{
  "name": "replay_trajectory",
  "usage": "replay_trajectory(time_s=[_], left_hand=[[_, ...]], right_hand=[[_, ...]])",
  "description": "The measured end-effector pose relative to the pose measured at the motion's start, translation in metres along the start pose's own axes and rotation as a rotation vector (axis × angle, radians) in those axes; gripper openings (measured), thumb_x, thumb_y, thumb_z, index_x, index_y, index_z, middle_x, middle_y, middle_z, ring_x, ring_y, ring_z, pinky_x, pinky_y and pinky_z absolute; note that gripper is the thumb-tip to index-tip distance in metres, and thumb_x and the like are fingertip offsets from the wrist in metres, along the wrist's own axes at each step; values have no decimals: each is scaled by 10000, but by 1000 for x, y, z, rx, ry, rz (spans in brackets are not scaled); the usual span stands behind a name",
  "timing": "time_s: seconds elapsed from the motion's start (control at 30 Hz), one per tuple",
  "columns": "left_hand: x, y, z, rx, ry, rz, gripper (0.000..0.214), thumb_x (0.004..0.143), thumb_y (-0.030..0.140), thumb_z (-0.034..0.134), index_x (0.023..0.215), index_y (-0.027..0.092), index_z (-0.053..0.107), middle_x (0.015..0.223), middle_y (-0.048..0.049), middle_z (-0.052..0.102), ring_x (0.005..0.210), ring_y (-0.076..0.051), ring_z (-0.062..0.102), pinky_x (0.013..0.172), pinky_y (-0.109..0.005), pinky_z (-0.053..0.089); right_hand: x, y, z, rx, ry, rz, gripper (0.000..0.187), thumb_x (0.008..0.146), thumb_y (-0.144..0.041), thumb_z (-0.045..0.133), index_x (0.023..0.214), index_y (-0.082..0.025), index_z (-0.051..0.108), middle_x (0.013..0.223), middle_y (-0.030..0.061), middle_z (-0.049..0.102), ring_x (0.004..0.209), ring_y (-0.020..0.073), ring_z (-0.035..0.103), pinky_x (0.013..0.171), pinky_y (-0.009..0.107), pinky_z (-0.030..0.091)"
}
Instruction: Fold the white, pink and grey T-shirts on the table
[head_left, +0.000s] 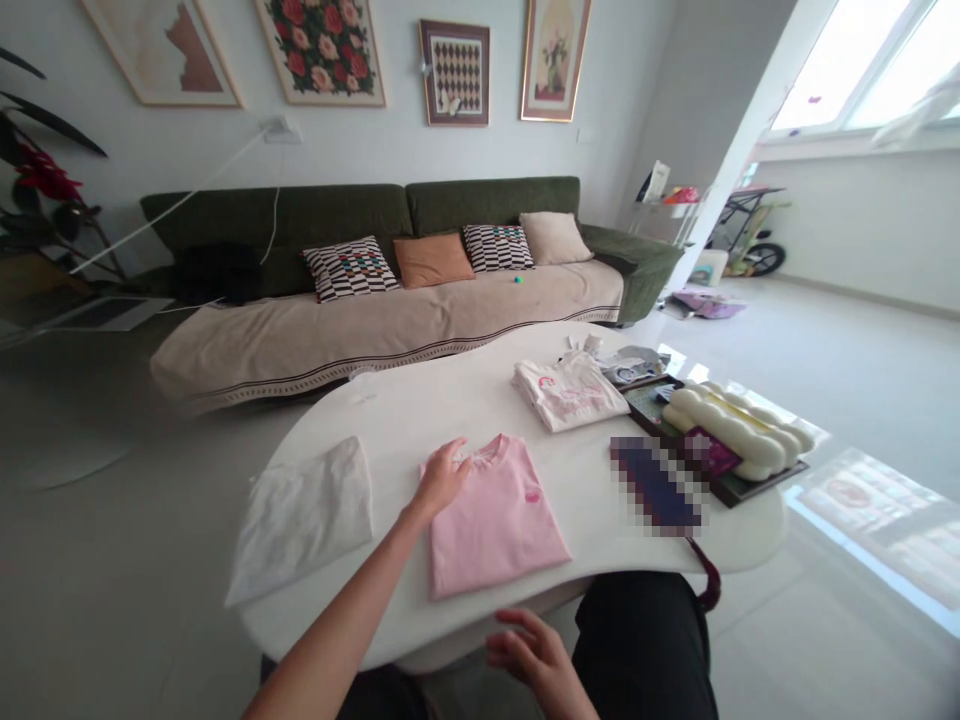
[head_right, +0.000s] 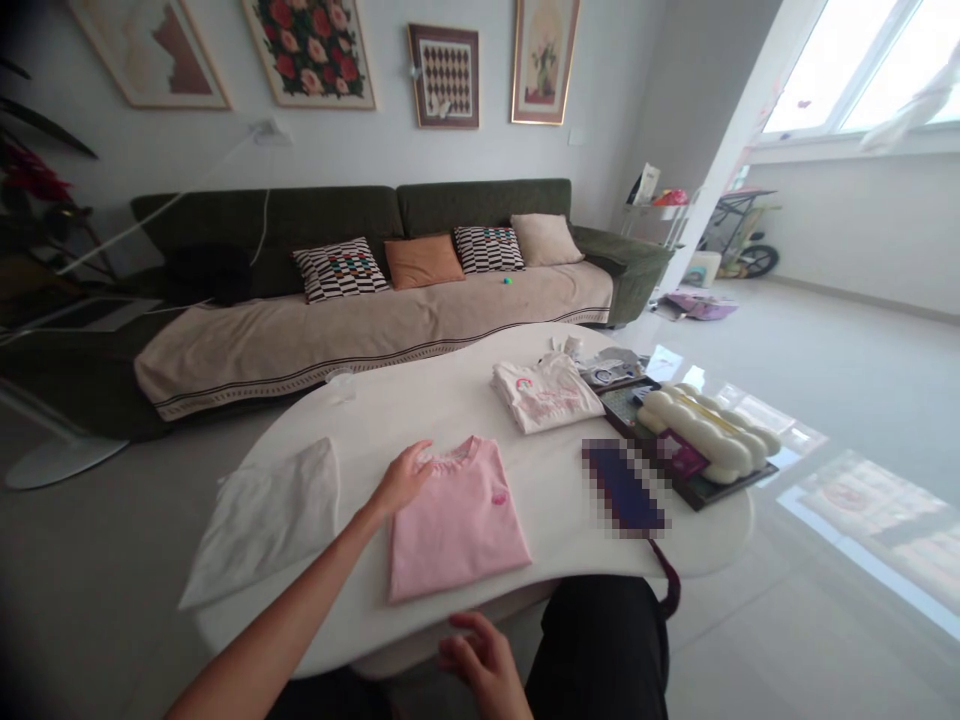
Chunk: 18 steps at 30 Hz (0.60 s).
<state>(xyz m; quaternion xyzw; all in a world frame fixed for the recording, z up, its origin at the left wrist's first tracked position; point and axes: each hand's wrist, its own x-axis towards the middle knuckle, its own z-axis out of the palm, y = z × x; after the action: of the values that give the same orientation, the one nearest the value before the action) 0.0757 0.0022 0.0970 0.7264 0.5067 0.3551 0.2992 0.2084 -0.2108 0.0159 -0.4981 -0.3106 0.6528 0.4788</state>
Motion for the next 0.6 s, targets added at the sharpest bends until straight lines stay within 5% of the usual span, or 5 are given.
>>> replay_trajectory(time_s=[0.13, 0.27, 0.4, 0.6], left_hand=[[-46, -35, 13, 453, -36, 144, 453, 789, 293, 499, 1227, 177, 492, 1353, -113, 394, 1288, -295, 253, 1040, -515, 187], [-74, -49, 27, 631, -61, 64, 550, 820, 438, 456, 1323, 228, 387, 1432, -117, 251, 1315, -342, 150, 1013, -527, 211], [-77, -53, 33, 680, -56, 26, 529, 849, 462, 396, 1337, 261, 358, 1438, -106, 238, 1322, -317, 148, 1020, -510, 212], [-101, -57, 27, 637, -16, 68, 497, 837, 387, 436, 1310, 240, 401, 1417, -109, 289, 1306, -304, 214, 1001, -483, 286]], right_hand=[[2, -43, -23, -519, 47, -273, 372, 814, -493, 458, 869, -167, 626, 827, 92, 661, 796, 228, 629, 738, 338, 480], [53, -90, -26, -1076, 252, -552, 417, 873, -388, 346, 1217, -207, 497, 1290, 111, 471, 1202, 257, 408, 955, 424, 351], [96, -76, -21, -1525, 328, -425, 493, 879, -393, 330, 1355, -264, 315, 1442, 77, 229, 1330, 290, 115, 984, 569, 210], [83, -39, -35, -1561, 295, -484, 502, 871, -418, 336, 1350, -267, 327, 1437, 79, 248, 1323, 302, 141, 987, 530, 247]])
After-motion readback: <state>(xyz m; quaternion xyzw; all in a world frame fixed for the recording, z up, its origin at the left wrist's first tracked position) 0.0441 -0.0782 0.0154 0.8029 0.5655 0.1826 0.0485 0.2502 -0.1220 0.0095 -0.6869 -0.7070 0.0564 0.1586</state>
